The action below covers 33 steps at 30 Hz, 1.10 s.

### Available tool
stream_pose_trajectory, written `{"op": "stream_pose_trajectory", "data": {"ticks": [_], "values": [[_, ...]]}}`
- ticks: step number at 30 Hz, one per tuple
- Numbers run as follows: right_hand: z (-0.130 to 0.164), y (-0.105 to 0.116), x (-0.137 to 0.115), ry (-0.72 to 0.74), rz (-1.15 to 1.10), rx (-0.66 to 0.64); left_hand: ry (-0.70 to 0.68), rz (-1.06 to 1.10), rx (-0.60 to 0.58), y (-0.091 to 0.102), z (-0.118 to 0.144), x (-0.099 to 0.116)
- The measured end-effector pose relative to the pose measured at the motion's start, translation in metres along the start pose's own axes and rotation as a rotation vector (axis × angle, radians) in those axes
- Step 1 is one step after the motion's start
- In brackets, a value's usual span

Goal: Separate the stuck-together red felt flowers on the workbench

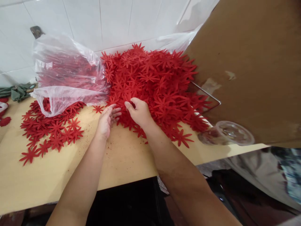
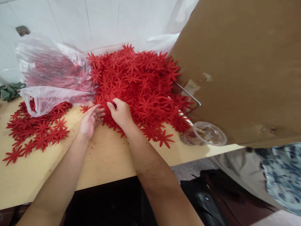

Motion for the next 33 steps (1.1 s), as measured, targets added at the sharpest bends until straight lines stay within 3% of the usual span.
{"op": "stream_pose_trajectory", "data": {"ticks": [8, 16, 23, 27, 33], "values": [[0.002, -0.007, 0.001, -0.103, -0.217, 0.005, -0.167, -0.141, 0.114, 0.003, 0.001, 0.005], [0.009, -0.023, -0.01, -0.028, -0.374, -0.198, -0.35, -0.246, 0.134, -0.003, 0.001, 0.007], [0.017, -0.03, -0.02, -0.029, -0.44, -0.442, -0.368, -0.232, 0.175, 0.008, -0.005, 0.01], [0.015, -0.026, -0.021, -0.049, -0.468, -0.423, -0.465, -0.276, 0.194, 0.007, 0.003, 0.018], [0.014, -0.026, -0.017, -0.084, -0.513, -0.398, -0.562, -0.523, 0.167, 0.001, 0.007, 0.021]]}}
Point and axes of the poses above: each hand's wrist, its own z-axis away from the middle knuckle, its own y-axis out of the back of the hand, x = y × z, the point moved 4 cm from there along -z, towards the middle knuckle, and after that the axes turned 4 degrees about x, right-handed, at the moved point
